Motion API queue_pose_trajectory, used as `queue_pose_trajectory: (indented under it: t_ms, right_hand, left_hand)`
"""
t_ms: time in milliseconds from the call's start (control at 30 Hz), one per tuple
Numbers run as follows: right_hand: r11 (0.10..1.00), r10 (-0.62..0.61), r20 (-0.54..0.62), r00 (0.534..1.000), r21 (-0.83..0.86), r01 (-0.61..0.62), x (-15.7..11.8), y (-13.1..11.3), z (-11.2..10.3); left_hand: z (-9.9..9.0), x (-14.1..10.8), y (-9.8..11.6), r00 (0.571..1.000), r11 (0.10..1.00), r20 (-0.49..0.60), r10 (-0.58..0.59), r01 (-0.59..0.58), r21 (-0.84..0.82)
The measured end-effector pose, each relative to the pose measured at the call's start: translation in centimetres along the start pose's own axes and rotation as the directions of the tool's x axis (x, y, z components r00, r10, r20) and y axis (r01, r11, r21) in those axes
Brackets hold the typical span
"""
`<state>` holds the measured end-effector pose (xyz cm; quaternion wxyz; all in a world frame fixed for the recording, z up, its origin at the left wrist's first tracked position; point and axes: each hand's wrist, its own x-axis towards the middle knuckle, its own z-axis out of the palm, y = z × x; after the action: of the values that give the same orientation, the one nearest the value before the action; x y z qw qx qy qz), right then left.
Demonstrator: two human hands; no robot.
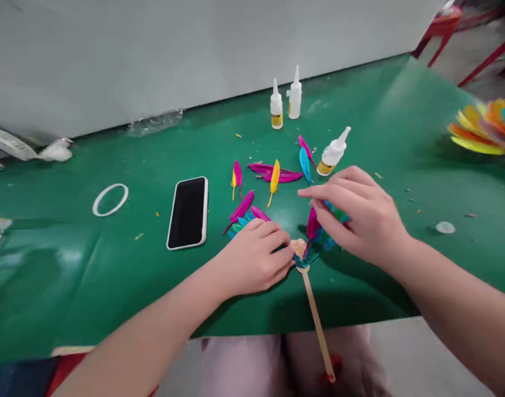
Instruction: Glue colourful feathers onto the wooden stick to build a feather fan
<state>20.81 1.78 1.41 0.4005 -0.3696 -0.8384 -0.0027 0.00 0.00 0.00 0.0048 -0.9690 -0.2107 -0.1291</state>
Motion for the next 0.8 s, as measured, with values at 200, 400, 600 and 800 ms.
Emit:
queue_pose_trajectory:
  t_ms: [200, 400, 600, 800]
  right_hand:
    - [0.9, 0.435, -0.227, 0.871, 0.084, -0.428, -0.2, 1.5, -1.3]
    - [0.755, 0.642, -0.278, 0.715, 0.39, -0.527, 0.1, 3.9, -0.8]
    - [0.642, 0.745, -0.131, 0.654, 0.41, -0.648, -0.4, 6.3, 1.1]
    - [0.606, 0.776, -0.002, 0.631, 0.28, -0.745, -0.5, 7.7, 3.0]
  left_hand:
    - [0.0, 0.1, 0.8, 1.0, 0.998, -0.022, -0.002, 0.0, -0.058]
    - [-0.3, -0.1, 0.2, 0.987, 0.986, -0.119, -0.104, 0.086, -0.146]
    - [-0.6, -1.8, -4.3, 0.681, 0.703, -0.207, -0.702, 0.71, -0.049]
    - [-0.5, -2.1, -5.6, 0.64, 0.64, 0.057, -0.766, 0.768, -0.03]
